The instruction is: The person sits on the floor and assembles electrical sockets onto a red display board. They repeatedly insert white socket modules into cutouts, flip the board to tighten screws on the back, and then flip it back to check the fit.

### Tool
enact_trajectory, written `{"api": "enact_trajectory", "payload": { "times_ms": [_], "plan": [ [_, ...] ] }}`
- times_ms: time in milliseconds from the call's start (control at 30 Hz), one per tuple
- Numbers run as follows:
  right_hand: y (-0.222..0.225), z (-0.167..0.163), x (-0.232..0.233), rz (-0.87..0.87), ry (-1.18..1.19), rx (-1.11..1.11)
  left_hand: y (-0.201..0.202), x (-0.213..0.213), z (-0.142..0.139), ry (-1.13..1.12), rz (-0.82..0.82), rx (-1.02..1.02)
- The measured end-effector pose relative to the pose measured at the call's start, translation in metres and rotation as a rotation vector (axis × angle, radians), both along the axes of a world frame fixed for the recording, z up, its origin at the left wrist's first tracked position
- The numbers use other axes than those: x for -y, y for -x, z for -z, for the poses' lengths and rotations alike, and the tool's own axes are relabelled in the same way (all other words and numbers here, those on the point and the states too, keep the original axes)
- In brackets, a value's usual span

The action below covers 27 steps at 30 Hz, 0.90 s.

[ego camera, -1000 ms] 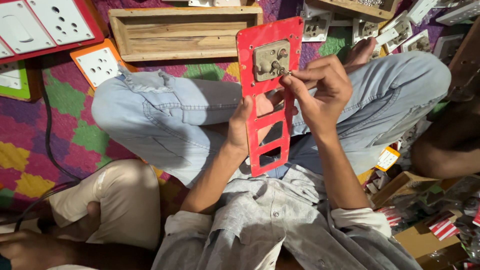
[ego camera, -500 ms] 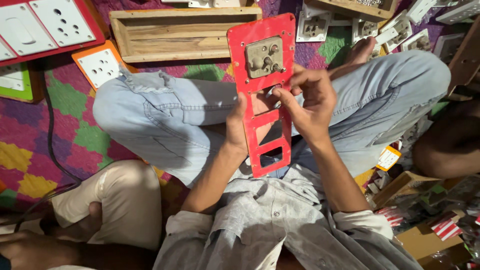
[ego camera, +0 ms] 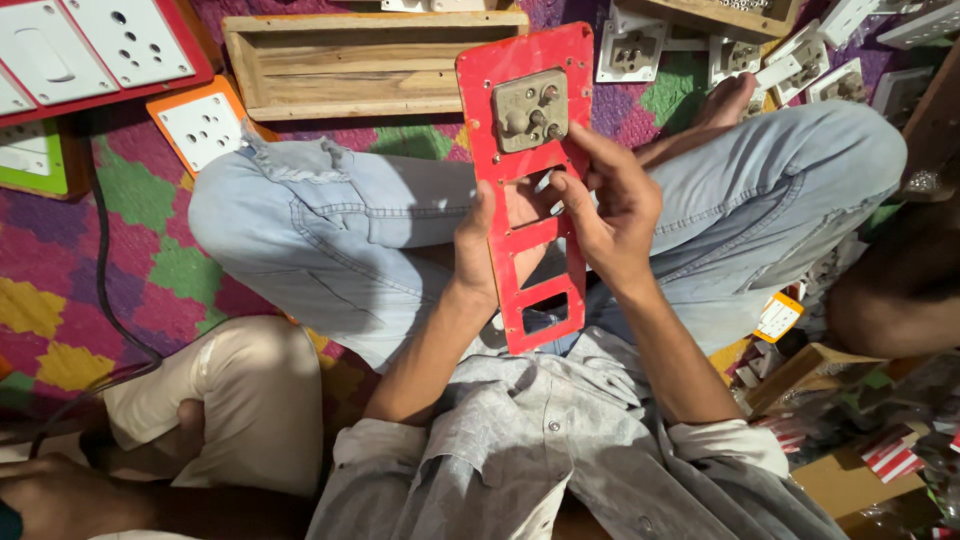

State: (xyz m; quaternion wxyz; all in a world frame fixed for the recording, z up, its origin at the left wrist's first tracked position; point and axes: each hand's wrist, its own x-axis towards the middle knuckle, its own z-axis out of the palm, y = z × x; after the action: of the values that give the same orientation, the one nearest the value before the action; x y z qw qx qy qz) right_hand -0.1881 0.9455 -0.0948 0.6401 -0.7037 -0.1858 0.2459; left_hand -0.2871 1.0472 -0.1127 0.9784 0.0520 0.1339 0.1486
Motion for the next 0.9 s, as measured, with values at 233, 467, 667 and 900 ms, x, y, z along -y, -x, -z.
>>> {"api": "enact_trajectory", "payload": {
  "times_ms": [233,467,667,900],
  "plan": [
    [0.002,0.002,-0.002,0.037,-0.130,-0.007,0.001,-0.003,-0.001,-0.002,0.026,0.056],
    [0.000,0.007,-0.002,-0.032,-0.101,0.046,-0.003,-0.006,-0.002,-0.008,0.011,0.034],
    [-0.001,0.012,0.001,-0.043,0.020,0.114,-0.003,-0.006,-0.003,-0.007,-0.005,0.014],
    [-0.002,0.009,-0.001,-0.033,-0.048,0.046,-0.002,-0.005,0.002,0.001,0.029,0.051]
  ]
}}
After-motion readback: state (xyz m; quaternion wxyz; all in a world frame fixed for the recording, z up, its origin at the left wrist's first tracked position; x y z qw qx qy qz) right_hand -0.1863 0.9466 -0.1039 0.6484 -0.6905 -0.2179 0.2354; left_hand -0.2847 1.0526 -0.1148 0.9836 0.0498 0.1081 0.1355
